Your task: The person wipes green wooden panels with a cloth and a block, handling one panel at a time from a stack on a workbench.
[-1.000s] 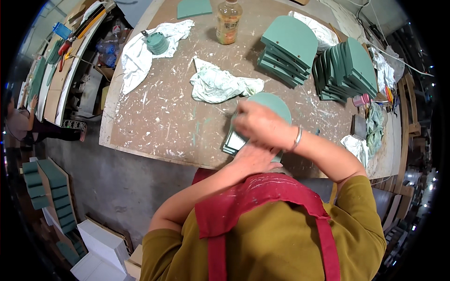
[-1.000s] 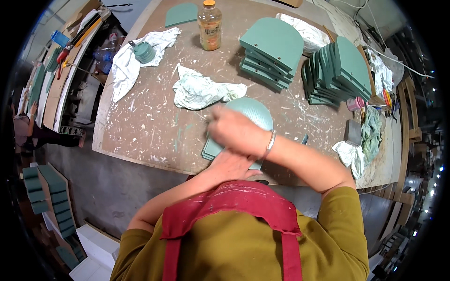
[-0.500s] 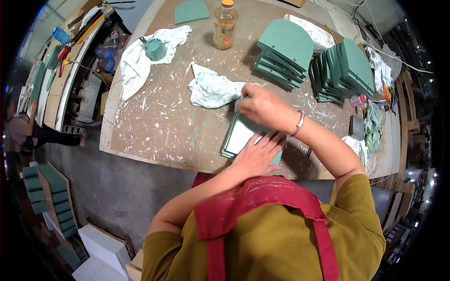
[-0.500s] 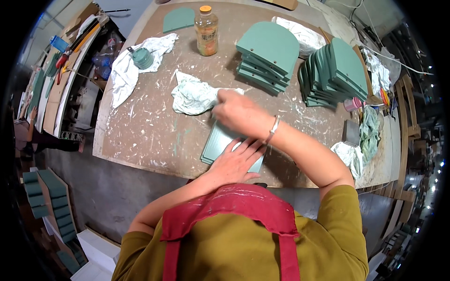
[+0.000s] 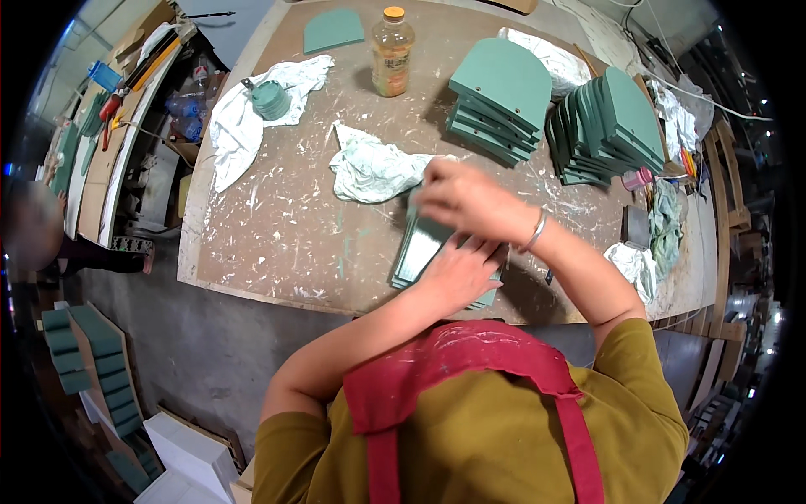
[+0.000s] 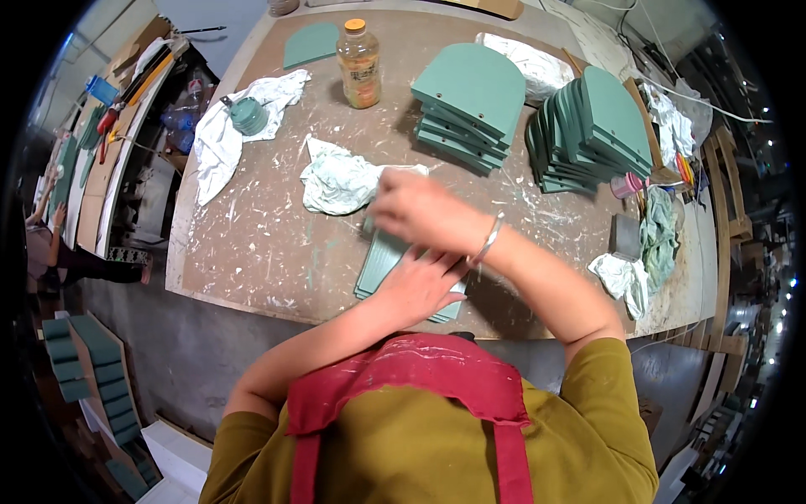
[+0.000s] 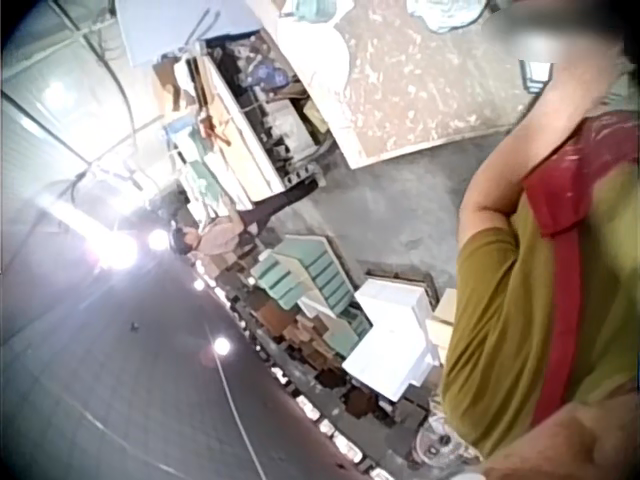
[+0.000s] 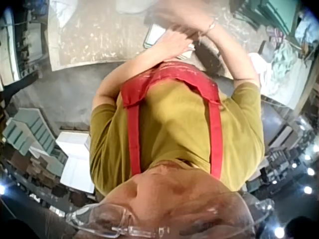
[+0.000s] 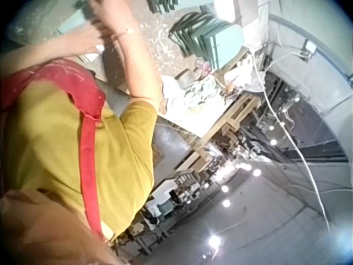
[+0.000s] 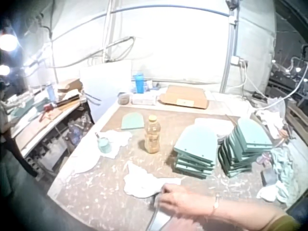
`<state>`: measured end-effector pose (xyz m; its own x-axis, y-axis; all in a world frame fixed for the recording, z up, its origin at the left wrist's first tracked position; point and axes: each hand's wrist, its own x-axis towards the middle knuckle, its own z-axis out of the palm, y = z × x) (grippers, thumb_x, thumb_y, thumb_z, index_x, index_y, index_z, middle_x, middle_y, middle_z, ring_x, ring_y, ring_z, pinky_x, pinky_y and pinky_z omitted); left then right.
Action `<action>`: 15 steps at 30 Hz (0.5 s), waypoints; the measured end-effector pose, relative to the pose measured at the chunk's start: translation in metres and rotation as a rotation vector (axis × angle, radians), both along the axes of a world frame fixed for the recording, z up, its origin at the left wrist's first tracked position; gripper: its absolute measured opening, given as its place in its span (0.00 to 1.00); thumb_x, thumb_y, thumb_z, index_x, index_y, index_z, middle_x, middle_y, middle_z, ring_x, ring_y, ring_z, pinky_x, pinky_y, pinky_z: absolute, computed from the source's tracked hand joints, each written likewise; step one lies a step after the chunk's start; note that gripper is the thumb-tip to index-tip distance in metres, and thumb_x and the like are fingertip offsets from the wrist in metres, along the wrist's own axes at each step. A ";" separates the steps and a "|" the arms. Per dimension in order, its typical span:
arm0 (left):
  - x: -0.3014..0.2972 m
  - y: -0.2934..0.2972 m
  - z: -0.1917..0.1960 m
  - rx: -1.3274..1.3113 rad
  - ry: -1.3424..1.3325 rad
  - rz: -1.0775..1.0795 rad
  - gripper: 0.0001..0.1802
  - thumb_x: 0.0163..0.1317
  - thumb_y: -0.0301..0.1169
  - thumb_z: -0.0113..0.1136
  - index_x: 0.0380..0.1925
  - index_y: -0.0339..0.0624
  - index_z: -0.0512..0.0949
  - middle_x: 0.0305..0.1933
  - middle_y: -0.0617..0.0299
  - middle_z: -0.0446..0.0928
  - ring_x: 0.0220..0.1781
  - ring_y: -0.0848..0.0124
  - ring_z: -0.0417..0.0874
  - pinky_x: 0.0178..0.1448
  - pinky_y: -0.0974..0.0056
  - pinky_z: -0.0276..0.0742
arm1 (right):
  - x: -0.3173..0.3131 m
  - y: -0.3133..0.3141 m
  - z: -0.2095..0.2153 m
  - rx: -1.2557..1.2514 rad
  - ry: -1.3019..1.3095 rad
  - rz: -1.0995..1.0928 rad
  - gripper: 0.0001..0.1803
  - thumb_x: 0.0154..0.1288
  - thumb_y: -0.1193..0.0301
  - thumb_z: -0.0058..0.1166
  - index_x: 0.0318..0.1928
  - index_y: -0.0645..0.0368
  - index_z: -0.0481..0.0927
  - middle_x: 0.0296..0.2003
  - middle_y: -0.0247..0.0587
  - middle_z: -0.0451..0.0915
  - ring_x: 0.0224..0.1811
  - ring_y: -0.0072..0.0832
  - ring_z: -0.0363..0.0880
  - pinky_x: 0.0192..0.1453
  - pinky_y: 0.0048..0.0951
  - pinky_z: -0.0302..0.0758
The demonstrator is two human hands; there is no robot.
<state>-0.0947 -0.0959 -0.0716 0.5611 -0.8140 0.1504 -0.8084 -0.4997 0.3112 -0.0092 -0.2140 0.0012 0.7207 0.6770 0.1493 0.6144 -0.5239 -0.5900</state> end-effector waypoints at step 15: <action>0.003 0.002 -0.005 0.053 0.086 -0.013 0.34 0.69 0.51 0.52 0.69 0.43 0.67 0.71 0.51 0.64 0.76 0.56 0.60 0.76 0.45 0.52 | -0.003 0.004 -0.018 -0.022 -0.119 -0.032 0.08 0.59 0.72 0.63 0.39 0.60 0.83 0.39 0.45 0.75 0.42 0.43 0.78 0.45 0.39 0.77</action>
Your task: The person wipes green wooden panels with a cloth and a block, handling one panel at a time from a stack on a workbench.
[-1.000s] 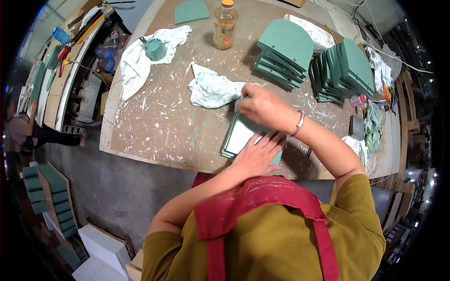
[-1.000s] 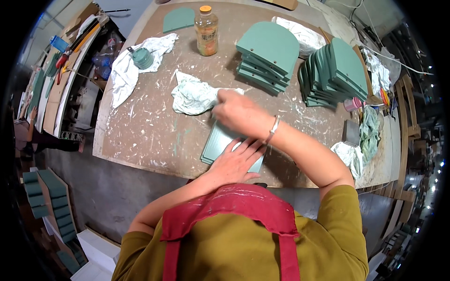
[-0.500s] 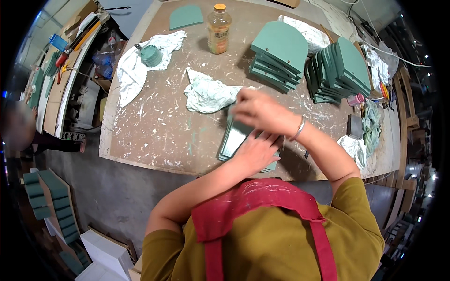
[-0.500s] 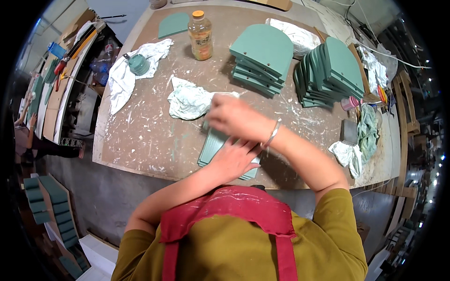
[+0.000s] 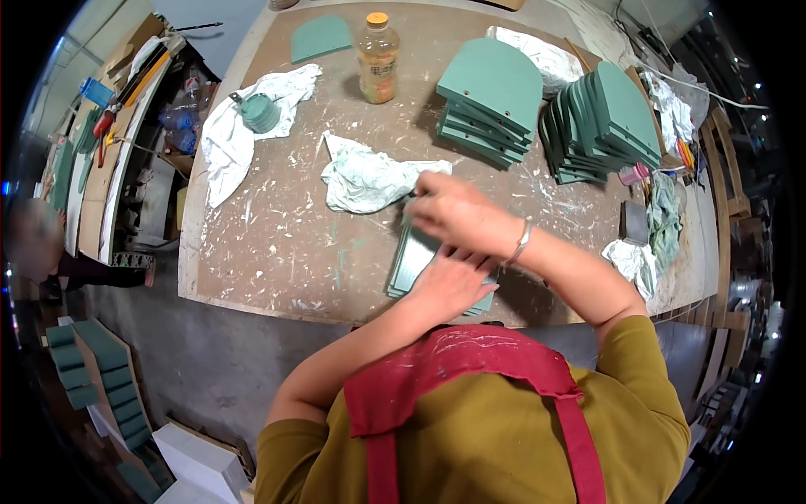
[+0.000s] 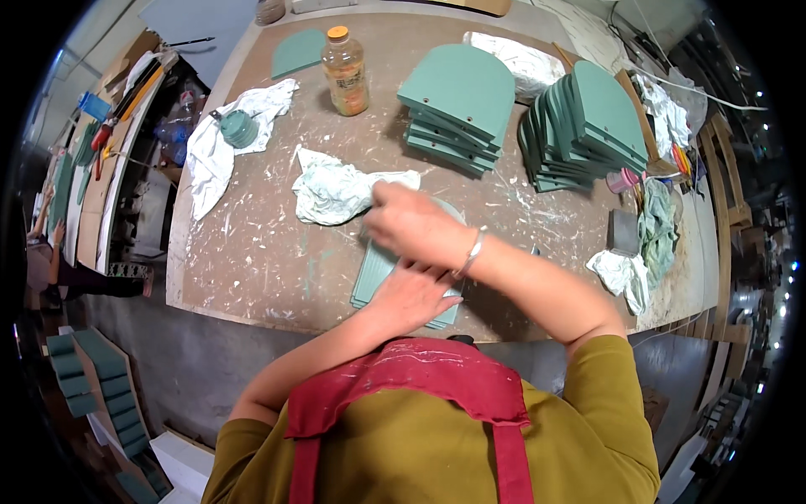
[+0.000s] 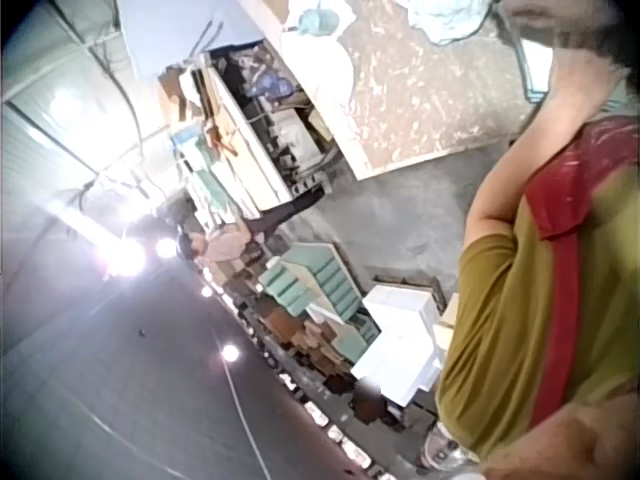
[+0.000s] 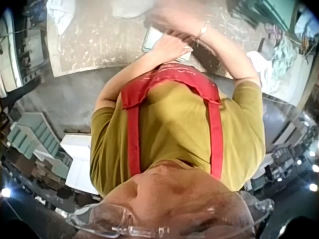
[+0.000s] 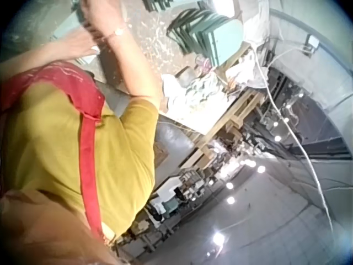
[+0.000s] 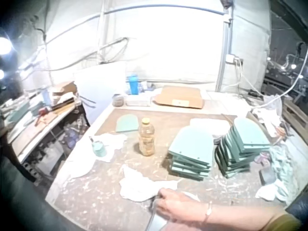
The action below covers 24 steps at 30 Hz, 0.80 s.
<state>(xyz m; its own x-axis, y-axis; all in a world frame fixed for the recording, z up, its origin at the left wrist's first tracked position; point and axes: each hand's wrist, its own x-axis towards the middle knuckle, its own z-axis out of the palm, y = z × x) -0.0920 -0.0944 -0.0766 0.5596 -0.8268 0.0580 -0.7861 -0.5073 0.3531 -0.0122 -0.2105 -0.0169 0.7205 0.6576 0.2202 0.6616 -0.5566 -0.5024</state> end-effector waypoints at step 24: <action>0.001 -0.003 0.005 -0.253 -0.005 0.084 0.29 0.62 0.40 0.65 0.59 0.37 0.70 0.65 0.51 0.66 0.71 0.53 0.64 0.70 0.49 0.61 | -0.051 -0.072 -0.023 0.259 0.283 -0.938 0.14 0.63 0.66 0.59 0.44 0.63 0.84 0.40 0.54 0.77 0.45 0.51 0.78 0.52 0.43 0.73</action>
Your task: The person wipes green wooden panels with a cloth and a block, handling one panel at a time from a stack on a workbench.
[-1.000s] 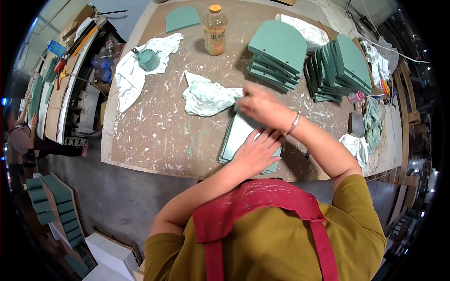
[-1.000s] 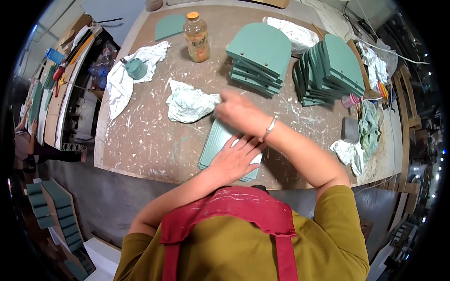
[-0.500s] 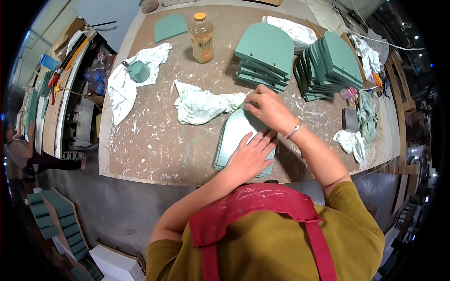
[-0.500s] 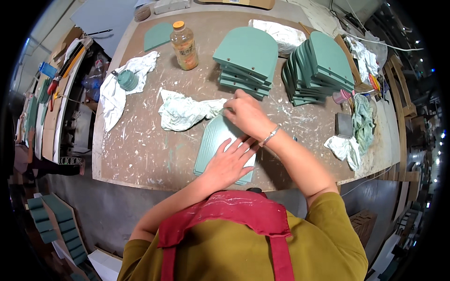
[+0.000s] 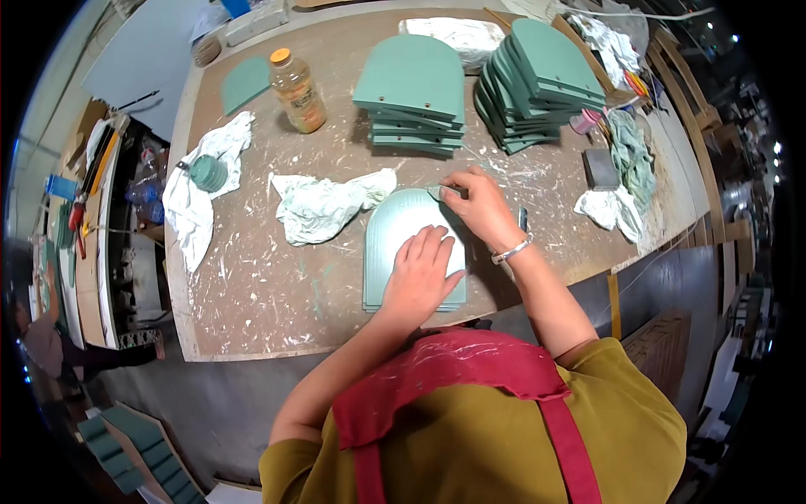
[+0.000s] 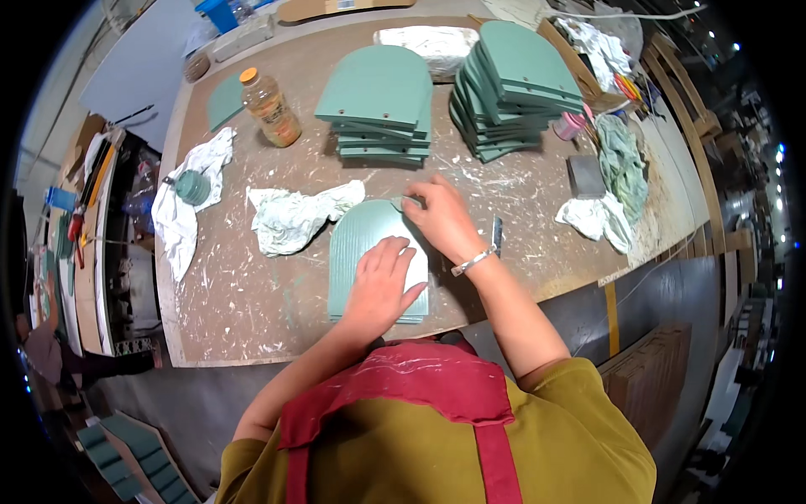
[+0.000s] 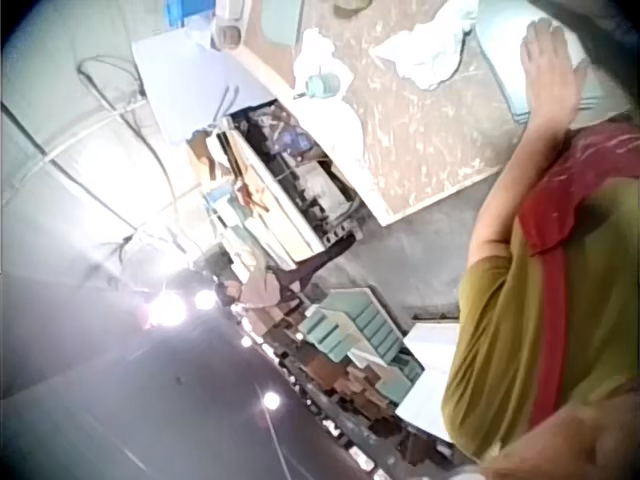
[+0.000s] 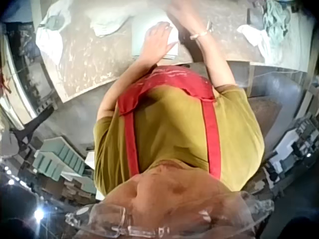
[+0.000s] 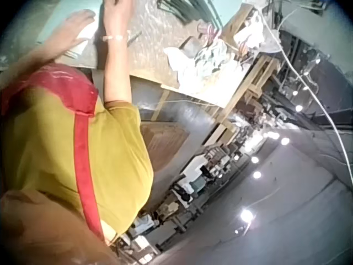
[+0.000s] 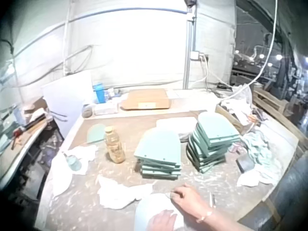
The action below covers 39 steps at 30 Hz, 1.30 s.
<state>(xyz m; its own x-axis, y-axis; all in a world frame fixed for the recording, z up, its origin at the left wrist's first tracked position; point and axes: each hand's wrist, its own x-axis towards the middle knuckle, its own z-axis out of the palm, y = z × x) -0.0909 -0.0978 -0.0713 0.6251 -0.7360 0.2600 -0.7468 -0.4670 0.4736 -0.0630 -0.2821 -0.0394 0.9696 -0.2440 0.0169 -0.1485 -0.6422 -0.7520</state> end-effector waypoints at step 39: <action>0.062 0.029 0.020 0.398 -0.280 -0.238 0.35 0.65 0.50 0.59 0.68 0.45 0.67 0.68 0.53 0.66 0.66 0.55 0.67 0.63 0.49 0.66 | -0.147 0.025 -0.017 0.065 -0.174 0.002 0.16 0.68 0.72 0.59 0.55 0.61 0.80 0.45 0.45 0.73 0.47 0.38 0.75 0.52 0.31 0.73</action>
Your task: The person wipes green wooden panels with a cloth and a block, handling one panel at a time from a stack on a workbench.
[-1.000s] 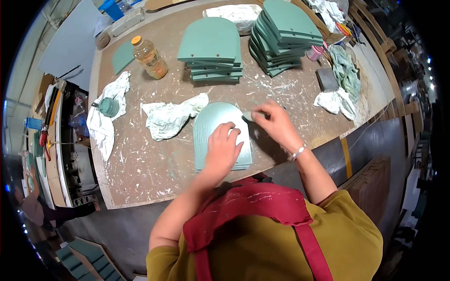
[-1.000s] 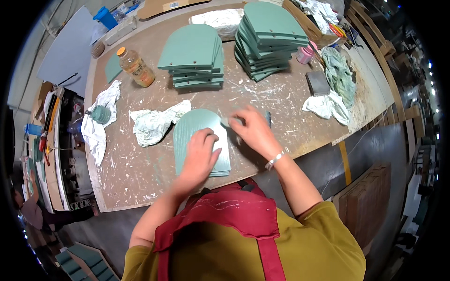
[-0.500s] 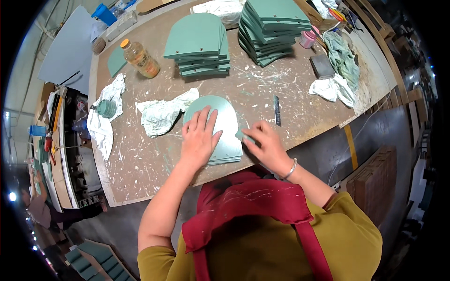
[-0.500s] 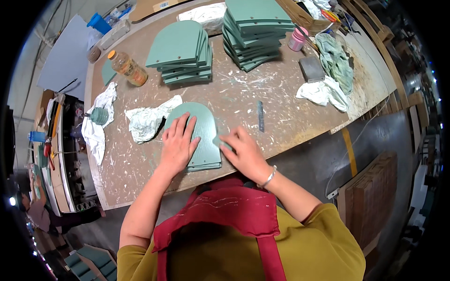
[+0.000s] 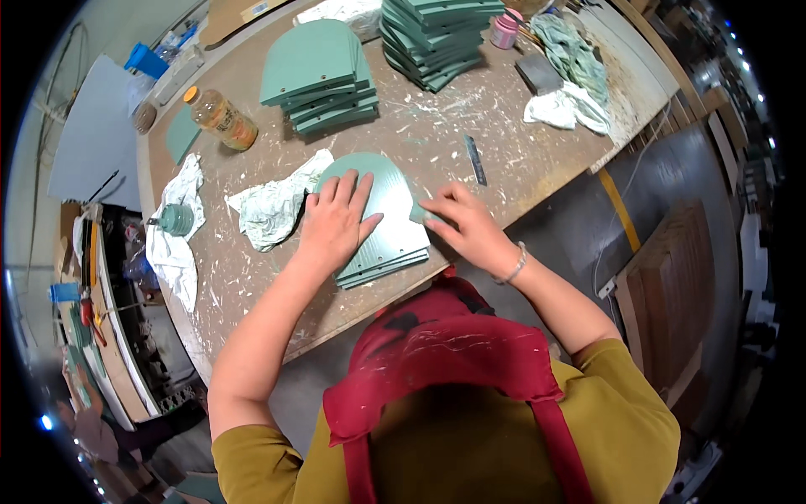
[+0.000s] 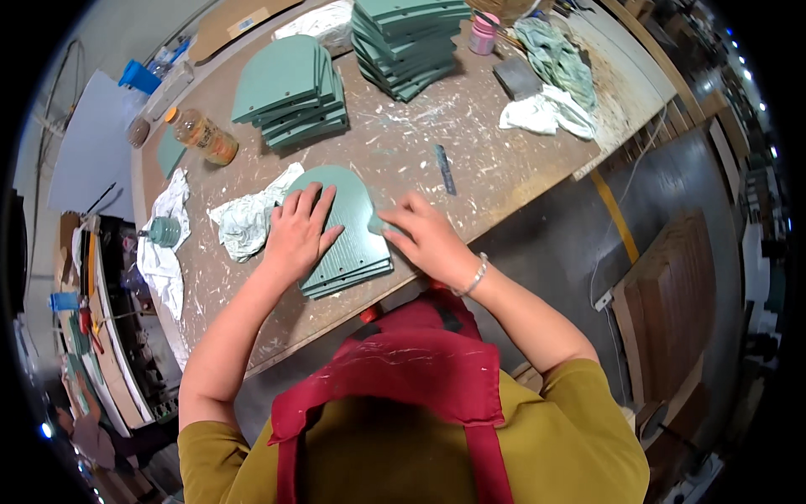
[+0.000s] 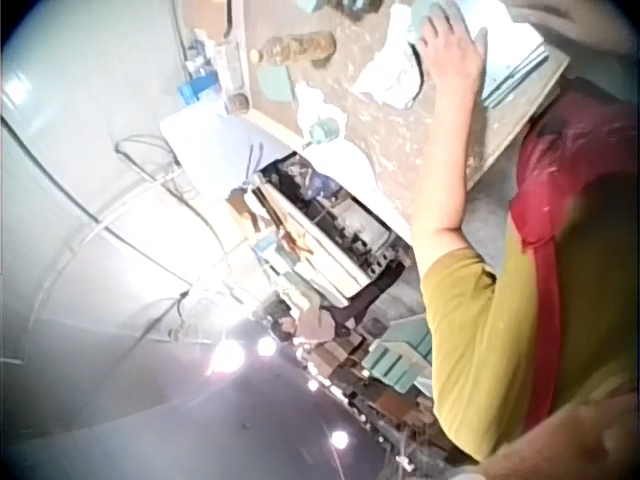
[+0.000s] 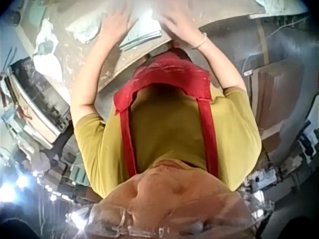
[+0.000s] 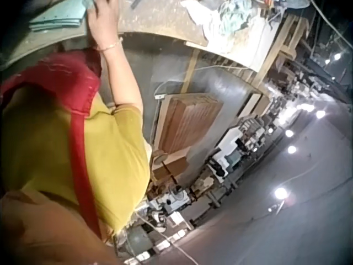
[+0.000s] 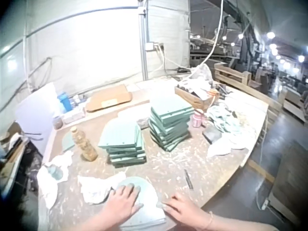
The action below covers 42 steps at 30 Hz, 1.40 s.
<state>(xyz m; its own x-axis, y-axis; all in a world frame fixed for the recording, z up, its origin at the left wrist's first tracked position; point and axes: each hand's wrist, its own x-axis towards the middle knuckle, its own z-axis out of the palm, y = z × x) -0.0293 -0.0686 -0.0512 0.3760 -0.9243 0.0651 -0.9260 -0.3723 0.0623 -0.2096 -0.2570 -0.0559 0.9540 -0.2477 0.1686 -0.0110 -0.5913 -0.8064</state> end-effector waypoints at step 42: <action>0.039 -0.007 -0.017 -0.059 0.001 -0.344 0.31 0.69 0.48 0.53 0.68 0.46 0.67 0.71 0.58 0.63 0.70 0.59 0.63 0.66 0.46 0.62 | -0.042 0.091 0.002 -0.452 -0.013 -0.644 0.13 0.59 0.76 0.63 0.46 0.58 0.83 0.38 0.44 0.71 0.38 0.38 0.76 0.40 0.34 0.75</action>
